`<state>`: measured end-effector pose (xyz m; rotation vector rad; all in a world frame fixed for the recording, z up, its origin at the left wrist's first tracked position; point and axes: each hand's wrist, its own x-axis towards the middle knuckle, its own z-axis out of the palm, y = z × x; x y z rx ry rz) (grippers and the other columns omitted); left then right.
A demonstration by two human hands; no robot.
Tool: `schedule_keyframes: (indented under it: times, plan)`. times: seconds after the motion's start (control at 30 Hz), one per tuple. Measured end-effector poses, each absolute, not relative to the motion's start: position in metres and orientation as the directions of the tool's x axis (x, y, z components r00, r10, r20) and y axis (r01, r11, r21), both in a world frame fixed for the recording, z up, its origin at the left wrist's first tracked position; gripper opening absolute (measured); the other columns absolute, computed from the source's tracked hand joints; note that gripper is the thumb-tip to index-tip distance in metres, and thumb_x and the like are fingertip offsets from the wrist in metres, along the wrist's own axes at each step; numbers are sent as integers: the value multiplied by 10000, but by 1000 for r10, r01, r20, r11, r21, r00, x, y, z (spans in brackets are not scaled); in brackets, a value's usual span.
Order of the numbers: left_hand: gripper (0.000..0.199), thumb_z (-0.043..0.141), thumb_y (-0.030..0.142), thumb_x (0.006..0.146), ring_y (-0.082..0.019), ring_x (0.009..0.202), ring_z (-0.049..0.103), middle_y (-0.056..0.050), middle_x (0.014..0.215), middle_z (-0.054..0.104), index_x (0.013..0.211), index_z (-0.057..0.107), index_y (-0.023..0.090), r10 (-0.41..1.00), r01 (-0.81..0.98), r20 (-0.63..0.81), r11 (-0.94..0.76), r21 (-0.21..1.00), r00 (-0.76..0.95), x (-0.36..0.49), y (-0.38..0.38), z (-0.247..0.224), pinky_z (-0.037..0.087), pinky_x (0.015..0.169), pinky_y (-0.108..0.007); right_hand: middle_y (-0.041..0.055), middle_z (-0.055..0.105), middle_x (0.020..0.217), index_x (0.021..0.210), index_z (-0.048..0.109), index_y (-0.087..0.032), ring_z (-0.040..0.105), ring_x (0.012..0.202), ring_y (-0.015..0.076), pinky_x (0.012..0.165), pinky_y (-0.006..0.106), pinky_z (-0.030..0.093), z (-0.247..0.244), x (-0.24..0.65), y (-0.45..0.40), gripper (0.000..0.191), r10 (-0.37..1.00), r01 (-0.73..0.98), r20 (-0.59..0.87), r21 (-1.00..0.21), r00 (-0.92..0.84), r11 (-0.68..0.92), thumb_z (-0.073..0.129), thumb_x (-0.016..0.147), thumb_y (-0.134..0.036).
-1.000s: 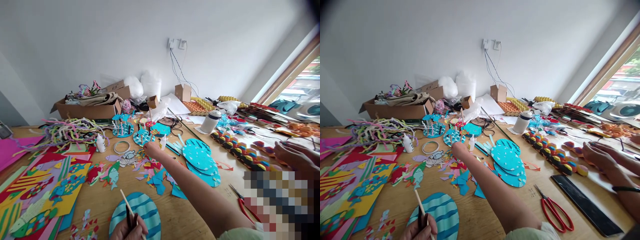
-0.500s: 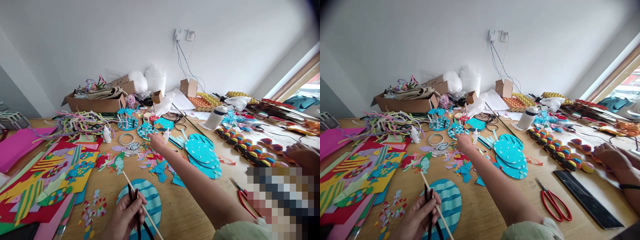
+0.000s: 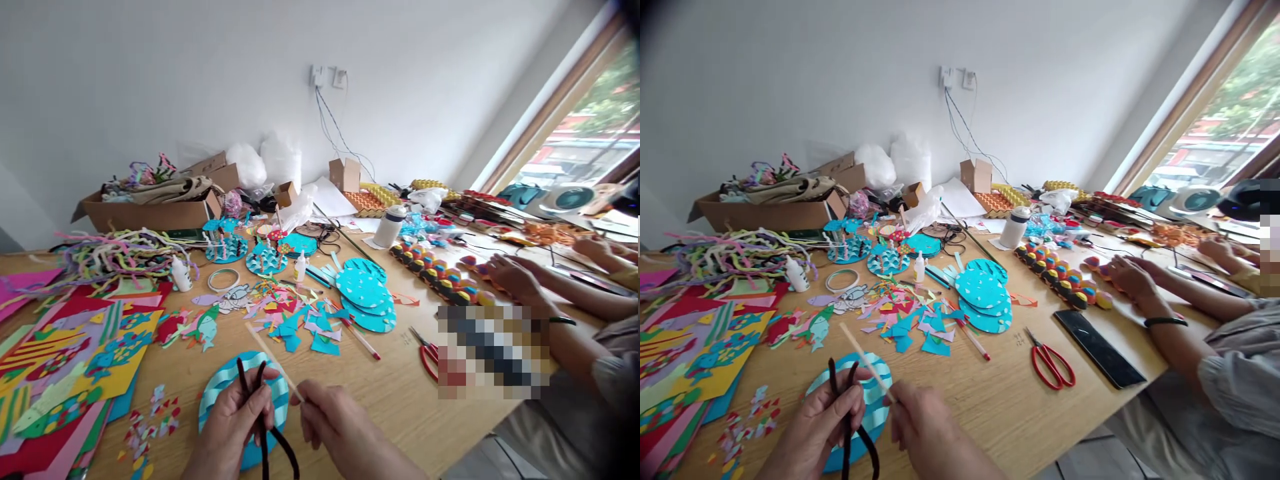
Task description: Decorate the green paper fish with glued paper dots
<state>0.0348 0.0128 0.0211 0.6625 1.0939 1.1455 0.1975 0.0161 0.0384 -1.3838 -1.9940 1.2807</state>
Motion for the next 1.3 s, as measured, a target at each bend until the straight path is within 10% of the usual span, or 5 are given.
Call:
schedule_keyframes:
  times: [0.6, 0.87, 1.13, 1.3]
  plan:
    - [318, 658, 426, 662, -183, 720, 585, -23, 720, 620, 822, 574, 164, 875, -374, -368, 471, 799, 315, 105, 28, -2, 428, 625, -278, 2, 585, 683, 694, 537, -188, 508, 633, 136, 598, 216, 356, -3, 232, 11, 43, 987, 714, -79, -698, -140, 46, 497, 686, -174]
    - [408, 651, 275, 674, -190, 815, 586, -30, 822, 583, 1040, 509, 164, 871, -351, -413, 487, 800, 267, 125, 31, -20, 467, 732, -320, -45, 379, 503, 544, 420, -185, 373, 506, 104, 488, 212, 294, -3, 279, 21, 307, 997, 632, -68, -771, 41, -79, 421, 768, -394]
    - [545, 585, 62, 616, -274, 1179, 415, -125, 1232, 523, 1144, 544, 187, 962, -23, -137, 146, 989, 236, 146, 50, -20, 305, 956, -355, -13, 459, 468, 657, 526, -197, 424, 471, 147, 454, 247, 300, 6, 306, 27, 328, 976, 720, 20, -678, 216, -146, 386, 772, -470]
    - [293, 576, 92, 631, -254, 956, 542, -83, 985, 631, 870, 686, 221, 974, 81, 44, -64, 995, 223, 133, 57, 2, 376, 860, -338, -30, 445, 505, 650, 472, -206, 427, 494, 128, 475, 227, 319, 20, 307, 20, 307, 981, 612, 27, -785, 192, -98, 416, 791, -473]
